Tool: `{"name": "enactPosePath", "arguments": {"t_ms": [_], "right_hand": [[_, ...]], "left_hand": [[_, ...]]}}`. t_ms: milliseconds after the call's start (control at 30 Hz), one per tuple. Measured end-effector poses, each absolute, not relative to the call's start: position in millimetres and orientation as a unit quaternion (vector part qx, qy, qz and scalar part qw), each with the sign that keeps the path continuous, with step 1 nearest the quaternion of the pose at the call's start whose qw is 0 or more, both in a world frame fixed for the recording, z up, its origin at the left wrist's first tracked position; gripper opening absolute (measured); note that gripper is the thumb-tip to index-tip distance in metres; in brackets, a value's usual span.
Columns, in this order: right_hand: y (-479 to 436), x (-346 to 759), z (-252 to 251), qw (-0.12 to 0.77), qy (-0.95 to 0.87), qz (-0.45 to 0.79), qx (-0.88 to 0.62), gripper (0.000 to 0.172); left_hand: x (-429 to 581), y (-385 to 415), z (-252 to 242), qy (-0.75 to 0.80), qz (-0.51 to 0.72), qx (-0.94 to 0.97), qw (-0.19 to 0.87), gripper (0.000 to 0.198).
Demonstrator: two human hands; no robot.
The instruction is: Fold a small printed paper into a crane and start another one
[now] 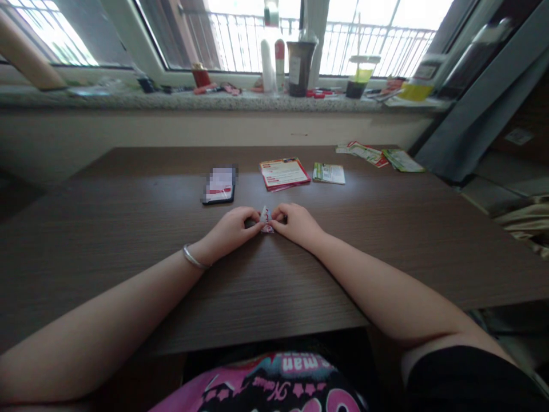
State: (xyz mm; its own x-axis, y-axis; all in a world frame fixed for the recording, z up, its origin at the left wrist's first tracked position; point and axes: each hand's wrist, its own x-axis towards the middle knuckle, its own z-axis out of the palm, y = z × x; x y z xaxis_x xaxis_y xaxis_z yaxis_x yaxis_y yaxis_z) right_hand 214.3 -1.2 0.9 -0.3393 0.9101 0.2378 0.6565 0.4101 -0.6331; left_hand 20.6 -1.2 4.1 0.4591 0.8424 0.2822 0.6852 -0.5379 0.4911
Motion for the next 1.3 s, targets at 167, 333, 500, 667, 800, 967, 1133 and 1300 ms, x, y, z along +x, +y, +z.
{"name": "enactPosePath", "arguments": {"t_ms": [167,333,500,667,800,967,1133,1300], "right_hand": [[-2.1,213.5,0.1,0.289,-0.799,0.179,-0.496,0.006],[-3.0,214.6,-1.0,0.279,-0.807,0.152,-0.498,0.008],[-1.3,214.7,-3.3,0.288,-0.801,0.153,-0.501,0.008],[-1.7,214.1,-0.6,0.294,-0.793,0.162,-0.509,0.008],[-3.1,214.4,2.7,0.295,-0.782,0.178,-0.519,0.008],[-5.5,215.1,4.8,0.285,-0.785,0.222,-0.503,0.006],[-6.7,217.7,5.7,0.272,-0.828,0.157,-0.464,0.006],[-4.3,219.8,3.0,0.255,-0.855,0.121,-0.435,0.017]], "left_hand": [[21.3,1.7,1.4,0.446,0.247,0.849,0.142,0.017],[19.3,3.4,0.4,0.429,0.248,0.858,0.135,0.021],[16.1,3.7,-1.7,0.379,0.242,0.884,0.129,0.018],[15.6,3.9,-5.0,0.371,0.264,0.881,0.132,0.016],[16.6,2.6,-5.2,0.363,0.272,0.882,0.129,0.012],[17.2,-1.1,-2.6,0.359,0.253,0.891,0.114,0.005],[19.5,-7.3,4.8,0.389,0.209,0.892,0.090,0.005],[20.2,-7.4,6.4,0.394,0.207,0.891,0.090,0.011]]}}
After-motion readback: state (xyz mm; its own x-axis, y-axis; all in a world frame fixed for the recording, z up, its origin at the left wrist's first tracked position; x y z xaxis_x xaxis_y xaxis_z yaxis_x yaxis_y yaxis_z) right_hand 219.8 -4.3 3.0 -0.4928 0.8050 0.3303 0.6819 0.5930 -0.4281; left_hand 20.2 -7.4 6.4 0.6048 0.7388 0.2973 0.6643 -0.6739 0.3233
